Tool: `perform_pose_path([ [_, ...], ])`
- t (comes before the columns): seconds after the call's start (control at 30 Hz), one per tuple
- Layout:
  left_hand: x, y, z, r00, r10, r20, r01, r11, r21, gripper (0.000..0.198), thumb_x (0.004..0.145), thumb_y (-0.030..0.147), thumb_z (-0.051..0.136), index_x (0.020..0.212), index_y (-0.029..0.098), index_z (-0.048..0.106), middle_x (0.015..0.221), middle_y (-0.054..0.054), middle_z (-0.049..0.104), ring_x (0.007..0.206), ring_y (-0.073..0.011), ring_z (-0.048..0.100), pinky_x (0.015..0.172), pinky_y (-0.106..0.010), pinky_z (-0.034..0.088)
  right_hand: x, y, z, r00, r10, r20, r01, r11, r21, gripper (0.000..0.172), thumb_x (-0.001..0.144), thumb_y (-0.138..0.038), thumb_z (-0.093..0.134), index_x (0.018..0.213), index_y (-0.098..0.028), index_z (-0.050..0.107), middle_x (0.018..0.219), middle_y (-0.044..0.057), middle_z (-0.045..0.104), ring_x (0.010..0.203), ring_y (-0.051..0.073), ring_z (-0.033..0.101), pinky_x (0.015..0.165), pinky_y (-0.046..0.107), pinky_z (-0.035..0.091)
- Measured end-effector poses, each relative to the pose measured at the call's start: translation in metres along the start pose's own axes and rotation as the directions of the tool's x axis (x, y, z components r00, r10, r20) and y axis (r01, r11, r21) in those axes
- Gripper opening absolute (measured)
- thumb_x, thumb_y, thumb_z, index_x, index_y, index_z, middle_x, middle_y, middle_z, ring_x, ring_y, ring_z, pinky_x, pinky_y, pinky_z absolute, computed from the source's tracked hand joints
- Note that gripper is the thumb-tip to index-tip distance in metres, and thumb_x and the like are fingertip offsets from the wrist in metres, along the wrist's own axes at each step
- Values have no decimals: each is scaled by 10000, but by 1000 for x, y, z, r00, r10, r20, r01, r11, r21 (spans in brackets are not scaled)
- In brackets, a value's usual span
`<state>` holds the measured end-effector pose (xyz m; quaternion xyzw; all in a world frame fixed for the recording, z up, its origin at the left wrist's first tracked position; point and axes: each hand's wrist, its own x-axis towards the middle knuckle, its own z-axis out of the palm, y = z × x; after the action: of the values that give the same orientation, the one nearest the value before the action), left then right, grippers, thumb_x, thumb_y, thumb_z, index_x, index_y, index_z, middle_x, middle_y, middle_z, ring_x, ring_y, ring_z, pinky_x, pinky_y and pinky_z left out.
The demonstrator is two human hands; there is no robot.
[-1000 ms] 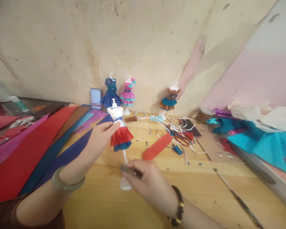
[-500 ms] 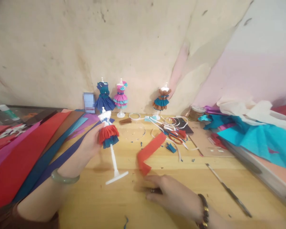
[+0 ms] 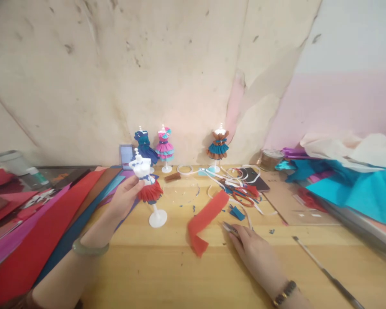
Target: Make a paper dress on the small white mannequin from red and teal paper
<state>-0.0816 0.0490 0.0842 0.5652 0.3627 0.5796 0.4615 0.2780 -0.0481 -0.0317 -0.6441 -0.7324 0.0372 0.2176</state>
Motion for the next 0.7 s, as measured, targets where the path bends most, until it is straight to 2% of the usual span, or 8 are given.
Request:
perform_pose_path([
  [0.1,11,0,-6,997,42,61,-48,993,104,391,768,440,762,1052,174,721,1068,-88,726,1011,-245,648,893,-330,499,1,12,13,991,-88,-101,85,996,-30,435,1013,-472,300,1032,-223,657,1003,105,756,852,264,733,706,376,571],
  [0.23,18,-9,-13,995,45,86,-55,991,126,441,754,447,766,1093,178,677,1090,-87,716,996,-244,658,883,-349,511,0,24,25,964,-185,-192,173,982,-79,509,1022,-469,250,940,-219,685,900,99,735,781,234,716,671,348,565],
  [0.47,16,-14,-11,998,42,47,-50,983,178,529,675,403,830,1116,184,635,1113,-107,707,1056,-282,655,930,-393,510,0,22,24,959,-172,-225,163,985,-59,432,1013,-458,313,925,-237,673,841,74,702,739,222,705,637,336,559],
  [0.6,10,-11,-7,998,45,32,-51,977,209,451,711,426,792,1049,165,646,1033,-101,715,986,-274,672,879,-380,525,1,21,22,967,-165,-193,161,986,-37,397,1004,-433,351,923,-222,677,843,79,699,729,226,701,631,347,567],
  [0.7,4,-10,-6,999,51,6,-51,971,233,449,747,456,745,1073,169,630,1031,-102,709,958,-266,677,821,-363,540,0,21,22,972,-154,-177,152,988,-22,374,999,-420,368,940,-218,678,871,85,701,743,231,699,636,353,569],
])
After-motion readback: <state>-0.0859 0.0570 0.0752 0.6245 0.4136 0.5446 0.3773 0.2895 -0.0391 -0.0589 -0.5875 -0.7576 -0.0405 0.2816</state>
